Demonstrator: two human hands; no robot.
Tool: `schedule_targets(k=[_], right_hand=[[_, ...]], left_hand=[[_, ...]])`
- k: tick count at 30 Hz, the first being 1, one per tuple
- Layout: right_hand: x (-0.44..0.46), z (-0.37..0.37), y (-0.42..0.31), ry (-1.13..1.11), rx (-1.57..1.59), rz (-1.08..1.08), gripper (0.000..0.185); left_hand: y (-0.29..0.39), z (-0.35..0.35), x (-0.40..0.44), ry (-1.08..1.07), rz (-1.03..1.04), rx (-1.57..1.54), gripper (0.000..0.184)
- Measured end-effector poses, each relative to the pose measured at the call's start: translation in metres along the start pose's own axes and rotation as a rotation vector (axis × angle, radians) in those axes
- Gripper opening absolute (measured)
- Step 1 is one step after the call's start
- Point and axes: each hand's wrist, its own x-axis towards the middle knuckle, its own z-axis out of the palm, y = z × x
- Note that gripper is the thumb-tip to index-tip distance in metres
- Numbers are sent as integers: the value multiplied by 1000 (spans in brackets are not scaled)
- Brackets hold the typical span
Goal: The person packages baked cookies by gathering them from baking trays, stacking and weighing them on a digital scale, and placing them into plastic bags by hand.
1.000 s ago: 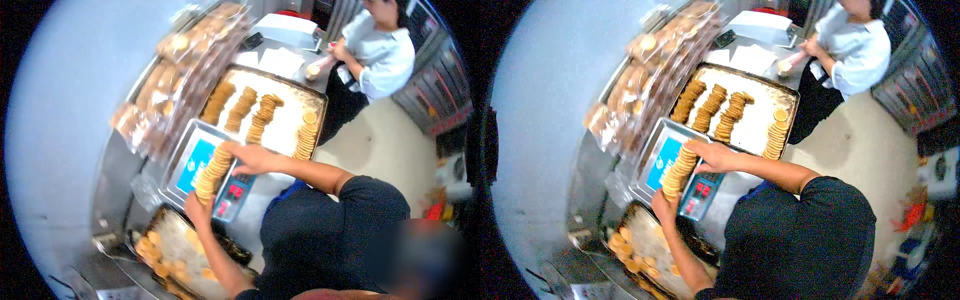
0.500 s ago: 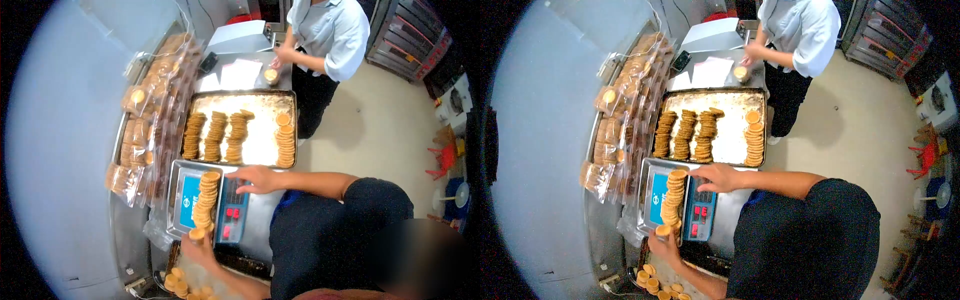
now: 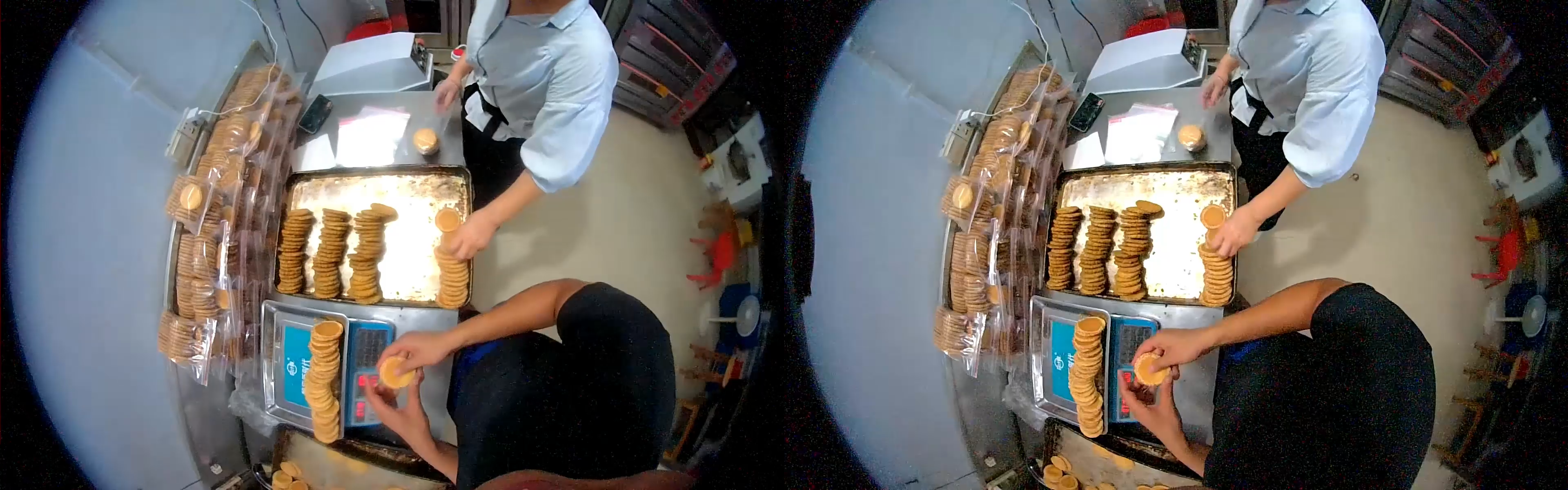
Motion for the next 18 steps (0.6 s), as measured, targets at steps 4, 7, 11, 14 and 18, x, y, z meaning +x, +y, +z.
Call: schedule_targets(k=[4,7,11,14,18], right_hand=[[-14,5,-17,190,147,79,42],[-26,27,-19,380,141,95,41],[-47,51,-32,633,122,124,36],[-67,61,-29,778,48,68,33],[-77,69,-14,914,94,81,31]], left_hand=[[-10,6,-1,36,-71,-90,44],[-28,12,8,67,2,-249,29],[-34,14,14,13,97,-388,24],[-40,16,14,-121,-6,-443,26],[-49,18,10,-288,-30,-464,28]])
